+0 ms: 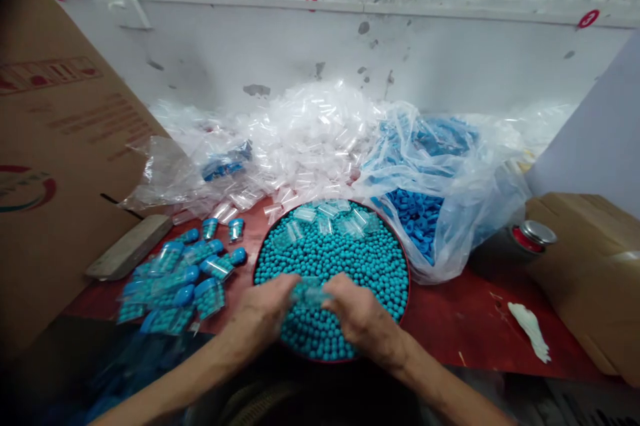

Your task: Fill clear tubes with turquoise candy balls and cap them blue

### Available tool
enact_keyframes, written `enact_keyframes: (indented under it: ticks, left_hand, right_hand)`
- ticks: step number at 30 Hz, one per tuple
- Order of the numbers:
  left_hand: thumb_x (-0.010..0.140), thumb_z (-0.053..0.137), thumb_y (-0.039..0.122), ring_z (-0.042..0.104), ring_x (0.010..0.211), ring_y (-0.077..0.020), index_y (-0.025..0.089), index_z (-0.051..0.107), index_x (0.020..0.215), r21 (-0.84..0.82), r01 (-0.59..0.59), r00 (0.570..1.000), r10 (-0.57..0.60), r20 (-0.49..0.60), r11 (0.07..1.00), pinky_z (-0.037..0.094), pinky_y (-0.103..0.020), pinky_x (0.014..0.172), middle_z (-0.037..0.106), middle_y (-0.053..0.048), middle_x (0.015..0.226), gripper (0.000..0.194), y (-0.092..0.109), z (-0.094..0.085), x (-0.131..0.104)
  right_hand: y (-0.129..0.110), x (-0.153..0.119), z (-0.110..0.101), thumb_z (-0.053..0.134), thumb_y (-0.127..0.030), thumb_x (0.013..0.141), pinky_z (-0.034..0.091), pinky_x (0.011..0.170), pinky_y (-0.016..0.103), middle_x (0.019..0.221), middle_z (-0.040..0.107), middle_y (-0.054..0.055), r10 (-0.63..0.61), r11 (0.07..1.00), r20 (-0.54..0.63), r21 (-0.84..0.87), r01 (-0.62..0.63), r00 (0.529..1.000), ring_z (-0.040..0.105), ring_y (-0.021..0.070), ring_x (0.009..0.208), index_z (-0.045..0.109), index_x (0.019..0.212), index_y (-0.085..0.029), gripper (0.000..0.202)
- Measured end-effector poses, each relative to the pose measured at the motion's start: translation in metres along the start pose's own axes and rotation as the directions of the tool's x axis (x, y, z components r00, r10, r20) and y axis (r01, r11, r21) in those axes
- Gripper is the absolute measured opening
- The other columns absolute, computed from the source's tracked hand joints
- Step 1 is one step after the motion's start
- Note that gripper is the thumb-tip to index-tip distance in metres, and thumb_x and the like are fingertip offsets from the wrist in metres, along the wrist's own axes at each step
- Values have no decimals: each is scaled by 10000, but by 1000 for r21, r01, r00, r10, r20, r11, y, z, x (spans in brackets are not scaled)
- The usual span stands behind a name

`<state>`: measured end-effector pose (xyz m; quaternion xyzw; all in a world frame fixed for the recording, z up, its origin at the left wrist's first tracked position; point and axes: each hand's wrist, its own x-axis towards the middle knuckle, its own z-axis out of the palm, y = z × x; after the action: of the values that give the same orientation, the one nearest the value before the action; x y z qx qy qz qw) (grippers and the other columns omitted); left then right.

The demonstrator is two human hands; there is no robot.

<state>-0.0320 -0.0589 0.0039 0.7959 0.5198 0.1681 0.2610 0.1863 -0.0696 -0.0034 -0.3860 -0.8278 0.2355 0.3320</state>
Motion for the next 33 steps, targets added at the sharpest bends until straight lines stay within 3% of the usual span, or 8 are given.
enact_keyframes:
  ticks: [3, 5, 9, 14, 17, 23, 27, 33]
  left_hand:
    - [786, 402, 203, 560, 769, -172, 200, 506, 999, 125, 73, 979, -48, -196, 989, 437, -289, 706, 589, -48, 841, 237, -10, -7, -3]
    - [775, 430, 197, 522, 966, -200, 205, 502, 994, 104, -49, 978, 69, -196, 993, 420, -331, 824, 557, -70, 1009, 231, -4, -10, -4]
    - [740, 447, 124, 204, 1268, -248, 195, 486, 966, 83, -250, 959, 258, -117, 965, 262, -409, 1004, 259, -80, 1358, 241, 17, -6, -8]
    - [735, 491, 160, 529, 985, -173, 223, 361, 1084, -129, -115, 991, 123, 56, 985, 431, -297, 828, 537, -57, 1085, 377, 14, 9, -15]
    - [718, 531, 217, 568, 898, -201, 236, 322, 1151, -108, -11, 999, 16, 44, 994, 443, -315, 763, 580, -41, 991, 481, 9, 18, -16]
    - [678, 588, 286, 579, 836, -207, 206, 418, 1111, -92, 124, 992, -126, -14, 988, 446, -310, 715, 608, -47, 942, 472, 3, 18, -11]
    - [672, 591, 262, 547, 899, -209, 184, 433, 1079, -46, 103, 988, -107, -109, 994, 434, -342, 784, 574, -63, 992, 444, -11, 10, -13]
    - [664, 558, 131, 518, 952, -202, 196, 432, 1009, -28, -68, 992, 65, -109, 997, 440, -365, 826, 534, -65, 1006, 373, -23, 21, -11]
  right_hand:
    - [8, 7, -8, 391, -227, 849, 455, 688, 276, 833, 522, 24, 240, 971, -197, 42, -236, 951, 524, 146, 747, 458, 1007, -221, 172]
    - [5, 16, -6, 384, -196, 842, 443, 765, 314, 920, 515, 50, 241, 970, -148, 23, -240, 959, 515, 163, 844, 459, 1057, -215, 228]
    - [-11, 29, 16, 329, -132, 846, 429, 823, 311, 985, 515, 59, 85, 989, 32, 120, -88, 996, 505, 151, 914, 436, 1129, -217, 314]
    - [-21, 17, 39, 341, -130, 841, 448, 819, 274, 1030, 549, 53, 141, 956, 51, 253, -149, 989, 531, 135, 930, 397, 1154, -198, 325]
    - [-20, 13, 40, 319, -101, 828, 420, 875, 321, 1113, 523, 90, 124, 985, 138, 100, -139, 983, 483, 167, 1042, 389, 1189, -171, 375]
    - [-12, 19, 33, 339, -96, 826, 454, 804, 332, 1102, 524, 109, 75, 968, 174, -250, -29, 982, 503, 188, 974, 391, 1209, -160, 392]
    - [-4, 23, 41, 398, -102, 814, 430, 814, 402, 1185, 475, 114, 29, 867, 288, -484, 120, 957, 485, 219, 972, 390, 1223, -205, 422]
    - [11, 26, 52, 378, -131, 825, 420, 849, 394, 1266, 365, 177, 104, 872, 259, -489, 37, 960, 424, 245, 1105, 294, 1282, -148, 464]
